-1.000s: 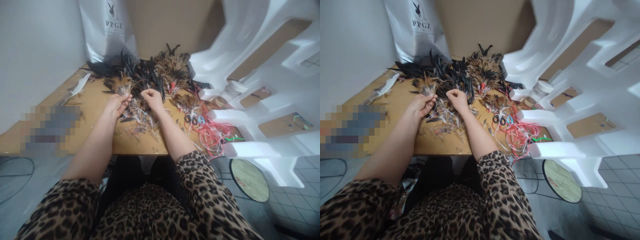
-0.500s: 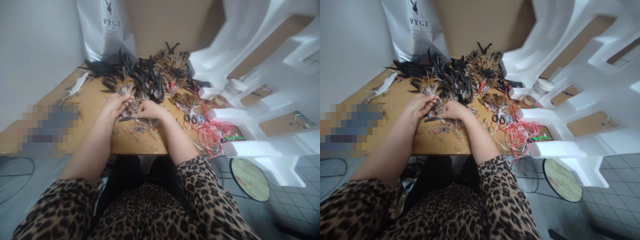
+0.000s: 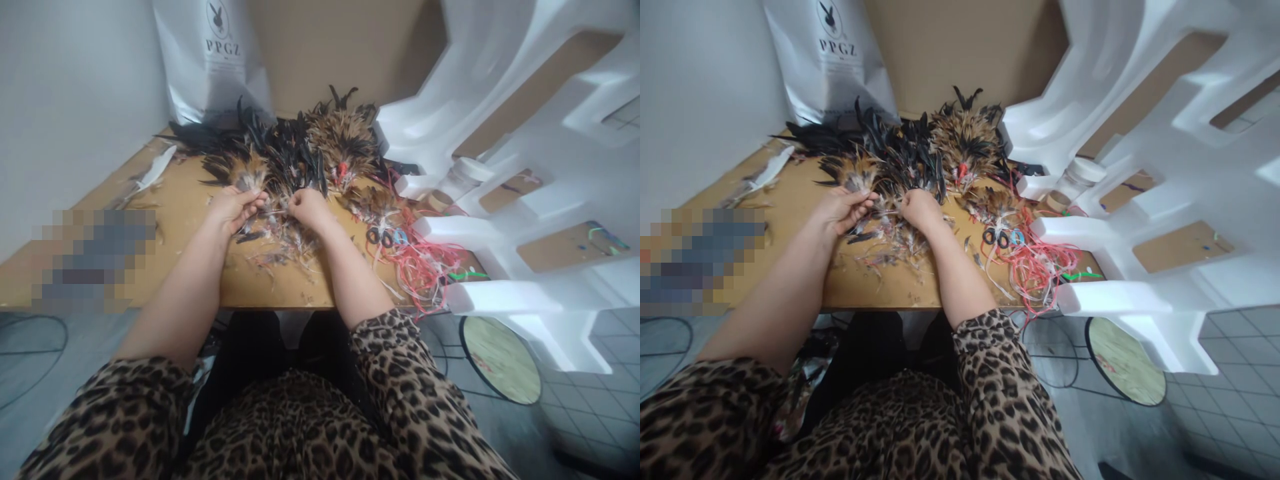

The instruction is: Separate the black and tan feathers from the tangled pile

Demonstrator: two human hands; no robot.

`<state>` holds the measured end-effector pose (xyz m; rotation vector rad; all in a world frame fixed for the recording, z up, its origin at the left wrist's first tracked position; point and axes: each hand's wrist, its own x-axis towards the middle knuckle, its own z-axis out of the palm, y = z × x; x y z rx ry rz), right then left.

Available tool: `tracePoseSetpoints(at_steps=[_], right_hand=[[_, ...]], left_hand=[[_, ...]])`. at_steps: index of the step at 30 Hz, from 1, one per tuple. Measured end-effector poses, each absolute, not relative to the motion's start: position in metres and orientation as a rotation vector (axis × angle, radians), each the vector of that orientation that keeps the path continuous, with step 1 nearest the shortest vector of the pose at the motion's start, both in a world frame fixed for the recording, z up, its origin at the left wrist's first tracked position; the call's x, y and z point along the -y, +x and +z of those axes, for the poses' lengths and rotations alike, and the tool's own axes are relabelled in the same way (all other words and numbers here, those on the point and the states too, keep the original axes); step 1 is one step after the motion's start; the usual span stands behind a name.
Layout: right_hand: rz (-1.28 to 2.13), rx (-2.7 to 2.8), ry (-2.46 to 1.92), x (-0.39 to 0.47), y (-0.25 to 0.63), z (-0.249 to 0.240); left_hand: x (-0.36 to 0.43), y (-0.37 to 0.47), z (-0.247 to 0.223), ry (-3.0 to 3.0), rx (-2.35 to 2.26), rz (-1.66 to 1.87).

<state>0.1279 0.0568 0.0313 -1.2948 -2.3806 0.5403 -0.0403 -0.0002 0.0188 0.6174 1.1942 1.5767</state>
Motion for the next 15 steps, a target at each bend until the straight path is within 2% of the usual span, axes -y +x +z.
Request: tracePoseSetpoints(at_steps=[5,9,15], right_hand=[[0.407,2.3,-1.128,-0.051,0.126,0.035],[0.407,2.467,-0.944,-0.039,0.123,0.042],[0.198,2.689,-1.141,-0.032,0.116,0.034]], left_hand=[[-0.002,-0.044,0.016,0.642,-1.215,1.582],[-0.002,-0.045,0.015,0.643,-1.2,1.578],[-0.002,-0.043,0.015,0.655,-1.214,1.577]])
